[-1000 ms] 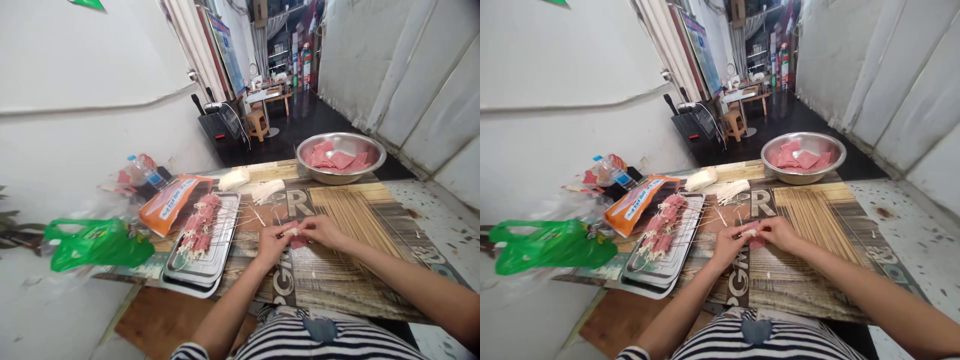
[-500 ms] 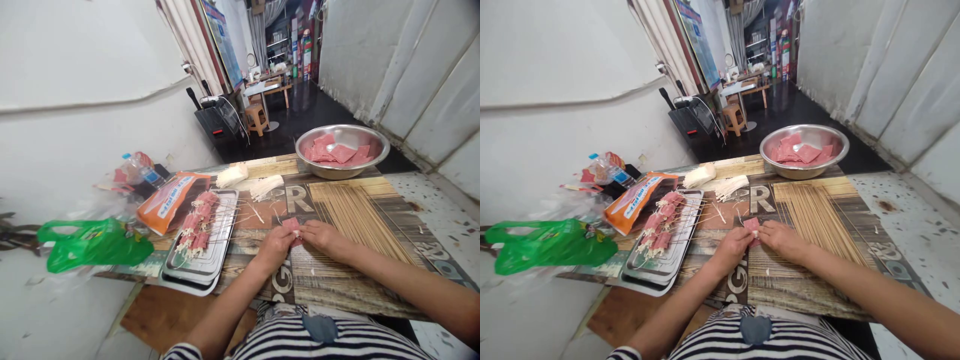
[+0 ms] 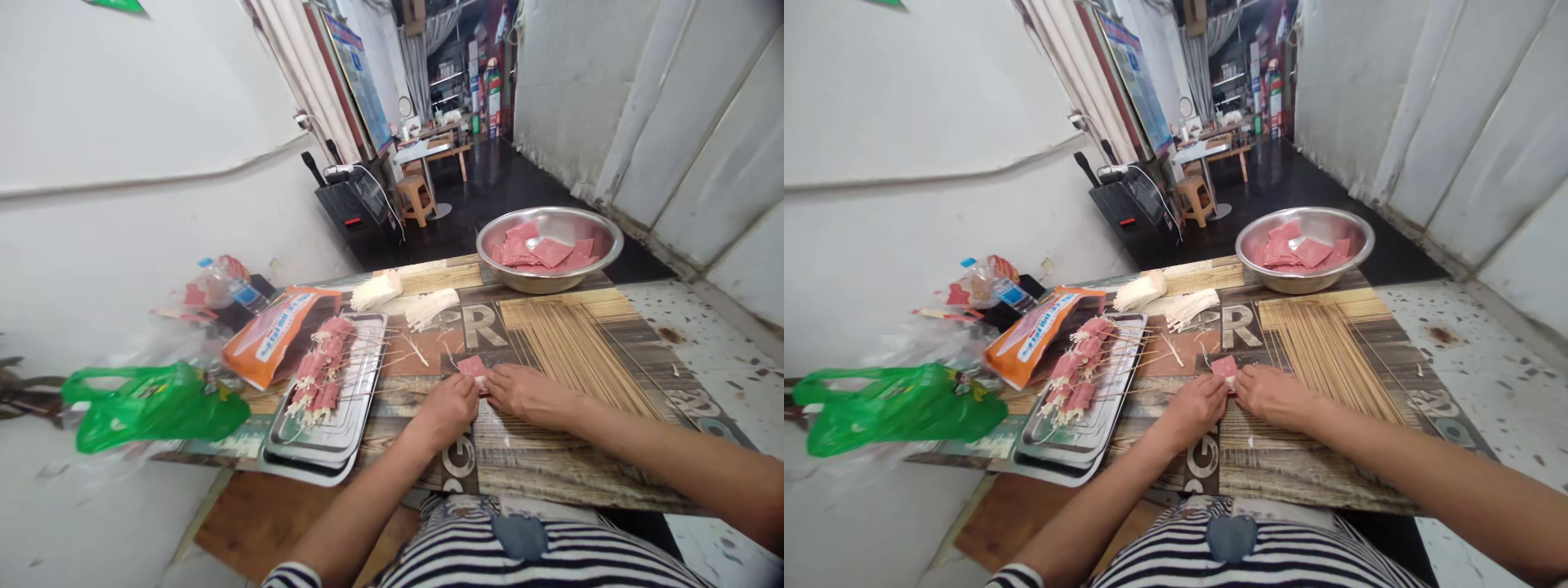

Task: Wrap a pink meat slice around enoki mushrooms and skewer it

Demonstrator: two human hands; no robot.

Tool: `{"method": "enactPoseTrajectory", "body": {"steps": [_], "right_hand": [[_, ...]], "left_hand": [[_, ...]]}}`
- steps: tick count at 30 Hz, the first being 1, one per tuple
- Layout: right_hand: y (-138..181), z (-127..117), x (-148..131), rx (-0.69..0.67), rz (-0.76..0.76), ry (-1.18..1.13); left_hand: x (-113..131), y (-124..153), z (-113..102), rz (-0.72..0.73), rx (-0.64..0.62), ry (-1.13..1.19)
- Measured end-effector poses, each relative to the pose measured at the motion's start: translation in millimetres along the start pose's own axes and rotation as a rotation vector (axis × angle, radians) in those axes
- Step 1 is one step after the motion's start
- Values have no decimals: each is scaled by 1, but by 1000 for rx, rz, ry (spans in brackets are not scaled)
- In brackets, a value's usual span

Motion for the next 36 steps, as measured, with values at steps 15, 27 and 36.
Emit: {"method": "enactPoseTrajectory", "body": {"steps": [15, 27, 36], "right_hand": [[-5, 5, 32, 70, 709, -845], [-1, 10, 30, 63, 661, -726], [-1, -25, -21, 379, 132, 19]], "left_hand": [[-13, 5, -13, -398, 236, 352], [-27, -9, -11, -584, 49, 689], [-40, -17, -4, -614, -103, 815]]}}
Point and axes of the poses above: each hand's wrist, its own y-axis away from the middle knuckle, its own z-axis out of the palm, x = y × z, the point moved 4 cm from there along -y, towards the middle knuckle, and after that the axes turned 1 degree about -y, right-handed, at the moved point
